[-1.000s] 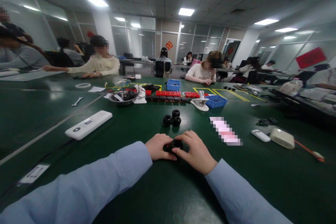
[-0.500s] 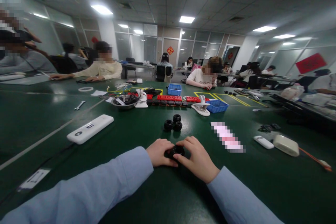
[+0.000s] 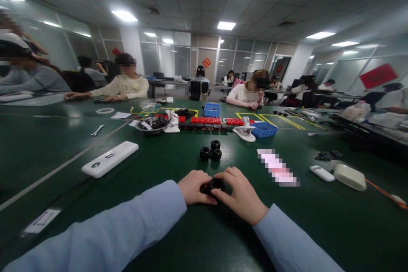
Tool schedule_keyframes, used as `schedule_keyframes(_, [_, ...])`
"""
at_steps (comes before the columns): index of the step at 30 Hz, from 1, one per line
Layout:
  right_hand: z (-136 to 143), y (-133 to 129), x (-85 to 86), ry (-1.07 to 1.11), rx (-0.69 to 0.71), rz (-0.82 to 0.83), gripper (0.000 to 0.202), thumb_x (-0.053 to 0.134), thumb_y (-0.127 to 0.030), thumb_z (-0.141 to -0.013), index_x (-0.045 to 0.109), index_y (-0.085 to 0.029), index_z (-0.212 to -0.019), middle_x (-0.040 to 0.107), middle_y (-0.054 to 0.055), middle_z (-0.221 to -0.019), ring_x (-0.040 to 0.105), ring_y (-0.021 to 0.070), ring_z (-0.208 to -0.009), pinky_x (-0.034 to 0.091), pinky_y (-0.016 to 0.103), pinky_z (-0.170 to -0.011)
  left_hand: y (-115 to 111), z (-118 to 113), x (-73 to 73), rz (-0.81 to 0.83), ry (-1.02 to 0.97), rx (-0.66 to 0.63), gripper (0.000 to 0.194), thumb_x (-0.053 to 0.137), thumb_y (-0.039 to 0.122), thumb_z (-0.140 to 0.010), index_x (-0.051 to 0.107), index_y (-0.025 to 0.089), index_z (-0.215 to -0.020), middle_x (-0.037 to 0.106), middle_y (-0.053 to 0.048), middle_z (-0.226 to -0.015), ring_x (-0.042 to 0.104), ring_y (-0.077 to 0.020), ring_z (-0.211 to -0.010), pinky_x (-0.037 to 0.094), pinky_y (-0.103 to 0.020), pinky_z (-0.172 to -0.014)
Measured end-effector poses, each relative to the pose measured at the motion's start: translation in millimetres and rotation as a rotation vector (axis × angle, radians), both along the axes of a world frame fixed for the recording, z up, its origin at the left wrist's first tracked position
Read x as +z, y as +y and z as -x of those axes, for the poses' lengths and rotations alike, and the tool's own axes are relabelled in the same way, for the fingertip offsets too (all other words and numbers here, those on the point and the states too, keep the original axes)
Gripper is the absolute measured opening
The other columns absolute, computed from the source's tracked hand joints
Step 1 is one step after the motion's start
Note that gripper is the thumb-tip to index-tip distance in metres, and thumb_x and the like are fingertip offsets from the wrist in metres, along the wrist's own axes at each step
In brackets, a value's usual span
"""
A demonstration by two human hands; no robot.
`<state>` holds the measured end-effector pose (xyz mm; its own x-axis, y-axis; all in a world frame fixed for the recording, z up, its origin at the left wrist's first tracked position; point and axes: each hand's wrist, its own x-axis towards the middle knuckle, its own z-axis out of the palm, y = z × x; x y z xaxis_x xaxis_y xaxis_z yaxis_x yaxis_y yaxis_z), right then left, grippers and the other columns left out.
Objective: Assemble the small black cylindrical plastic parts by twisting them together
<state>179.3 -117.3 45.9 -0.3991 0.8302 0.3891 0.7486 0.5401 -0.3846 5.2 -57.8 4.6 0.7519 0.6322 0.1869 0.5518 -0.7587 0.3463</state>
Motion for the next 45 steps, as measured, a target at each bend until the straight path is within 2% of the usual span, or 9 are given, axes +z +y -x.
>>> schedule_keyframes(11, [1, -3, 1.2, 0.009, -0.002, 0.015, 0.018, 0.064, -0.022, -0.074, 0.061, -0.017, -0.091, 0.057, 0.005, -0.086, 0.05, 0.021, -0.085, 0.044, 0.036, -0.075, -1, 0, 1.6, 0.023, -0.011, -0.003, 0.042, 0.064, 0.057, -0.065, 0.059, 0.017, -0.079, 0.06, 0.0, -0.076, 0.053, -0.019, -0.074, 0.034, -0.028, -0.063])
schedule_keyframes(25, [2, -5, 4.2, 0.013, 0.087, 0.036, 0.025, 0.056, -0.011, -0.074, 0.061, -0.017, -0.098, 0.059, 0.005, -0.089, 0.049, 0.0202, -0.086, 0.042, 0.036, -0.077, 1, 1, -1.9, -0.027, -0.029, 0.007, 0.044, 0.064, 0.059, -0.064, 0.057, 0.016, -0.073, 0.057, 0.0, -0.071, 0.052, -0.0177, -0.069, 0.034, -0.027, -0.06])
schedule_keyframes(34, [5, -9, 10.2, 0.0, 0.175, 0.049, 0.032, 0.055, -0.012, -0.074, 0.059, -0.019, -0.105, 0.062, 0.004, -0.101, 0.047, 0.0205, -0.085, 0.039, 0.035, -0.077, 1, 0, -3.4, -0.035, 0.001, 0.025, 0.047, 0.061, 0.061, -0.065, 0.057, 0.016, -0.074, 0.057, -0.001, -0.071, 0.053, -0.0183, -0.069, 0.036, -0.028, -0.062])
schedule_keyframes(40, [8, -13, 9.3, -0.022, 0.244, 0.016, 0.037, 0.055, -0.012, -0.072, 0.056, -0.02, -0.109, 0.062, 0.002, -0.109, 0.047, 0.02, -0.082, 0.036, 0.037, -0.077, 0, -1, -2.1, -0.044, 0.033, 0.029, 0.036, 0.064, 0.051, -0.067, 0.058, 0.016, -0.076, 0.059, -0.001, -0.075, 0.054, -0.0188, -0.072, 0.036, -0.028, -0.064])
schedule_keyframes(42, [10, -15, 8.5, -0.027, 0.258, 0.003, 0.035, 0.054, -0.012, -0.072, 0.057, -0.019, -0.106, 0.063, 0.003, -0.107, 0.047, 0.0201, -0.081, 0.036, 0.037, -0.076, 0, -1, -3.0, -0.051, 0.038, 0.018, 0.031, 0.066, 0.046, -0.067, 0.059, 0.018, -0.076, 0.059, 0.0, -0.075, 0.053, -0.0185, -0.073, 0.035, -0.028, -0.064])
schedule_keyframes(45, [11, -17, 8.4, -0.009, 0.275, -0.011, 0.026, 0.052, -0.012, -0.074, 0.06, -0.018, -0.097, 0.065, 0.004, -0.097, 0.046, 0.0199, -0.078, 0.036, 0.036, -0.073, 1, 0, -5.5, -0.063, 0.021, -0.017, 0.031, 0.065, 0.048, -0.068, 0.057, 0.018, -0.072, 0.058, 0.002, -0.072, 0.052, -0.017, -0.071, 0.033, -0.027, -0.063])
